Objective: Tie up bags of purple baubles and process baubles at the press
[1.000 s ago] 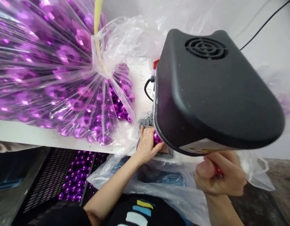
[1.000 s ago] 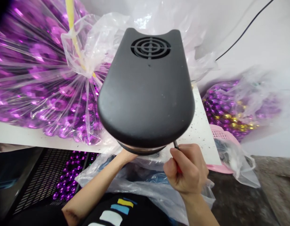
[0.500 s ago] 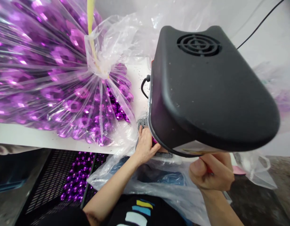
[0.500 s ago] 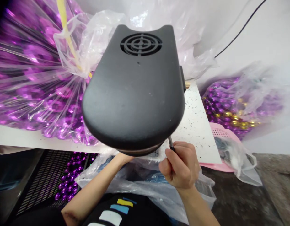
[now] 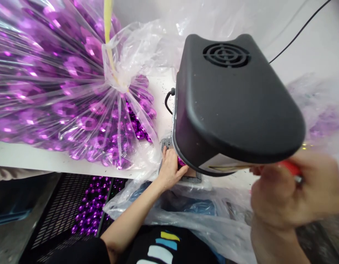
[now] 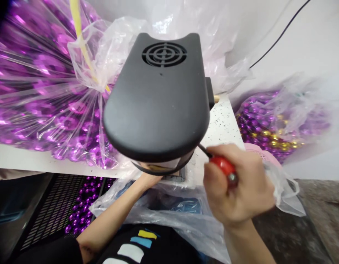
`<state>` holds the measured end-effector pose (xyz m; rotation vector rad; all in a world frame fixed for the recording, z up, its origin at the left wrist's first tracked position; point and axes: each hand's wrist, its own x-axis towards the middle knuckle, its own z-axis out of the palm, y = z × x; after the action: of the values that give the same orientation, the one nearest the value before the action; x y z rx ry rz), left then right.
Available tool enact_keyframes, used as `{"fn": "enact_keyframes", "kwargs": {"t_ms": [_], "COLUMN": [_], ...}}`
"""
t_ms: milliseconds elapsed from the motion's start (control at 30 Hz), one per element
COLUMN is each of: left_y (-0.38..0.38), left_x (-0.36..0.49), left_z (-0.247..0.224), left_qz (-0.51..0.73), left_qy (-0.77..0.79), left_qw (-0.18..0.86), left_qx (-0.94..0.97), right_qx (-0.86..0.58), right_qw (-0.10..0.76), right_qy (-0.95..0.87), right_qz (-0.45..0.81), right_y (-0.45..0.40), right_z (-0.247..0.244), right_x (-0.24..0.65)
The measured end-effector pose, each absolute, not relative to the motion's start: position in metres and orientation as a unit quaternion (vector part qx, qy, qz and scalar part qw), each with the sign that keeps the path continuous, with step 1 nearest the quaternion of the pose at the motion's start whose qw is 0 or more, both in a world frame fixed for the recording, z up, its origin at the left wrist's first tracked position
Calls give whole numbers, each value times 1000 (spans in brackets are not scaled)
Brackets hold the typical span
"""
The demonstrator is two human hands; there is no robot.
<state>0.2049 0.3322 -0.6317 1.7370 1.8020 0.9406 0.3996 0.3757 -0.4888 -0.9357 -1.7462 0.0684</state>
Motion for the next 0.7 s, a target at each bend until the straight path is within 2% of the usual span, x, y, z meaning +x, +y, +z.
{"fn": "enact_keyframes", "kwargs": {"t_ms": [67,133,267,433,500,567,633,667,700], "left_y": [332,327,296,242,227,221,223,227,233], "left_x": [205,204,200,201,189,161,121,99,80], "left_z": [-633,-632,-625,-618,-616,-615,-617,-620,-623], "left_qz": [371,394,397,297,314,405,508,533,535], "left_qy": [646,629,586,558,568,637,722,753,770], "left_qw": [208,190,179,178,162,62,-102,-152,-158], "left_qx": [634,643,683,754,743,653,458,356,309], "right_qx": [-384,-354,-326,-361,-370,-374,-378,-378,-384], "right_qw": [606,636,645,629,626,626,622,621,619], "right_qy": [-696,-685,-683,-681,-678,-676,-677,-678,-677], "right_qz": [4,32,104,107,111,110,110,108,102], "right_y": [394,413,437,437,436,436,438,439,440], "right_z": [-469,-458,-456,-458,-457,-457,-458,-459,-460], "right_x": [389,378,370,373,373,373,374,374,374]}}
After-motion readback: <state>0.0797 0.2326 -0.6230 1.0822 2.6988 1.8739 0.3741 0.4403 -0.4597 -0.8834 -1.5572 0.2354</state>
